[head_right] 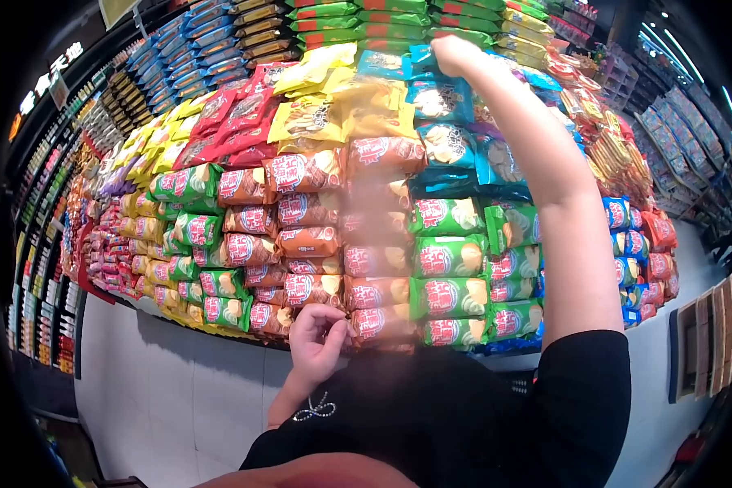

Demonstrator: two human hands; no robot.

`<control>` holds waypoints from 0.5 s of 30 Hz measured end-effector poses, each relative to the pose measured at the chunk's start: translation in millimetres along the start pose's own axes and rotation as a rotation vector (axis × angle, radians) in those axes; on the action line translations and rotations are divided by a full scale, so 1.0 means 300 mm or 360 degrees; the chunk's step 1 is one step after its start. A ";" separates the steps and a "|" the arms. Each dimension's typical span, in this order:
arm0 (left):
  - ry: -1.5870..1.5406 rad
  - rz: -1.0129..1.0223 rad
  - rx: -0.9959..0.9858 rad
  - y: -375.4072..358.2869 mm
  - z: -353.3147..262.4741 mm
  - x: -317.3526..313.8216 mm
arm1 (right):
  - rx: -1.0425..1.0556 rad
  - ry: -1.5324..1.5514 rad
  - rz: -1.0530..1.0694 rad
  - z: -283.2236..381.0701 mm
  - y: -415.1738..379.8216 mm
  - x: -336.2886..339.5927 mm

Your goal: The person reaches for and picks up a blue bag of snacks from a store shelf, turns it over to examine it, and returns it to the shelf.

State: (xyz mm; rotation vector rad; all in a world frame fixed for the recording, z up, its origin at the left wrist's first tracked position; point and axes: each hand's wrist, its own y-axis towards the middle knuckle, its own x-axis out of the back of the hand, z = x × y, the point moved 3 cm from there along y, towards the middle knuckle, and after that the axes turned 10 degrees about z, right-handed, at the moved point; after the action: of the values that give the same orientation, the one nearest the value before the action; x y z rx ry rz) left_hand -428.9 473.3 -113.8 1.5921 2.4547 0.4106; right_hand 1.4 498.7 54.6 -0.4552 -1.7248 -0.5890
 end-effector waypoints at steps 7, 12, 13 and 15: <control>-0.0011 -0.0011 0.0002 0.011 0.003 0.003 | 0.0058 -0.0083 -0.0054 0.100 0.019 -0.002; 0.0004 -0.0018 -0.0011 0.012 0.009 0.000 | 0.0224 0.0180 0.0091 0.234 0.059 0.024; 0.0016 -0.0028 -0.0007 0.010 0.010 0.003 | 0.0136 0.0057 0.0242 0.237 0.091 0.000; 0.0031 -0.0044 -0.0011 0.002 0.013 0.010 | 0.0048 -0.0007 0.0389 0.243 0.128 -0.042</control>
State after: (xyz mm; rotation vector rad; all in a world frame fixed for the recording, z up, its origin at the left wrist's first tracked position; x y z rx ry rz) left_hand -428.4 476.7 -117.4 1.5566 2.4840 0.4314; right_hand -29.7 573.6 35.2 -0.6356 -1.6495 -0.3859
